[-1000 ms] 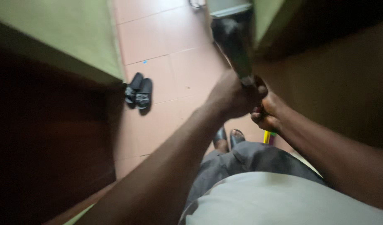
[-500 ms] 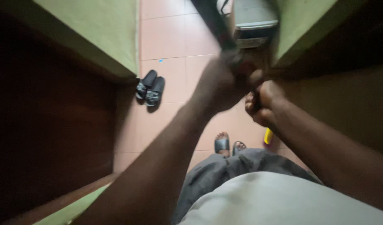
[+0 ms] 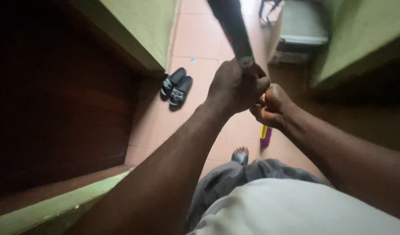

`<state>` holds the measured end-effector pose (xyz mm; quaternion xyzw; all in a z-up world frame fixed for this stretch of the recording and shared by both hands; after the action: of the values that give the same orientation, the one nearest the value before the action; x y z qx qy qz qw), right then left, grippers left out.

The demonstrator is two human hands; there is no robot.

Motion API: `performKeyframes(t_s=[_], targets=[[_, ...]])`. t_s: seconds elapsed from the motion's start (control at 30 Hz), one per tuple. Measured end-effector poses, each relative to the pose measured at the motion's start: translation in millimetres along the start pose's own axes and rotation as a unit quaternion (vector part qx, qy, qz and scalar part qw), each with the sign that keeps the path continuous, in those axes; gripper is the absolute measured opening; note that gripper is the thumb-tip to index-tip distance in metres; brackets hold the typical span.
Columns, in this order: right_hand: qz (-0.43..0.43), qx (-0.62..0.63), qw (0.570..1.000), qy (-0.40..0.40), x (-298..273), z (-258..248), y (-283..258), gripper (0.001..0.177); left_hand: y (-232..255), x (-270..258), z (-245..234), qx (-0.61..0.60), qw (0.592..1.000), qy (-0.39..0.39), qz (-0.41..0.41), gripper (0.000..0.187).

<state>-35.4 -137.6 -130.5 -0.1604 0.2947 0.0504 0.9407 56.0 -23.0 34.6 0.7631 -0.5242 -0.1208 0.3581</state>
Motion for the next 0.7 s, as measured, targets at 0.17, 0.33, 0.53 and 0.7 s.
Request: performKeyframes(t_s=[0.17,0.33,0.53,0.7], targets=[[-0.014,-0.121,0.98,0.16,7.2,7.7,-42.4,0.015,19.5,43.6,-4.3,0.081,0.997,-0.018,-0.004,0.022],[-0.016,-0.19,0.943,0.274,-30.2,-40.4,-81.1,0.017,31.8,45.4,37.0,-0.085,0.996,-0.008,-0.027,0.021],[0.011,-0.216,0.883,0.417,-97.2,-143.6,-117.8,0.02,60.5,56.6,129.0,-0.214,0.975,-0.061,0.027,0.024],[0.061,-0.155,0.901,0.401,-121.8,-183.3,-145.6,0.036,74.7,94.8,199.2,-0.209,0.975,-0.066,0.032,0.024]])
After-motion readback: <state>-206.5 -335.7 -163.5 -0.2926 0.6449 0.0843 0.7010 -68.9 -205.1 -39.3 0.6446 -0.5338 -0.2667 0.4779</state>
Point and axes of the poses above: each hand's wrist, its own x-axis towards the middle knuckle, its own z-axis out of the palm, y = z × x, the point moved 2 cm from there along x, towards the middle knuckle, and after that the axes turned 8 degrees about z, right-handed, at the moved point
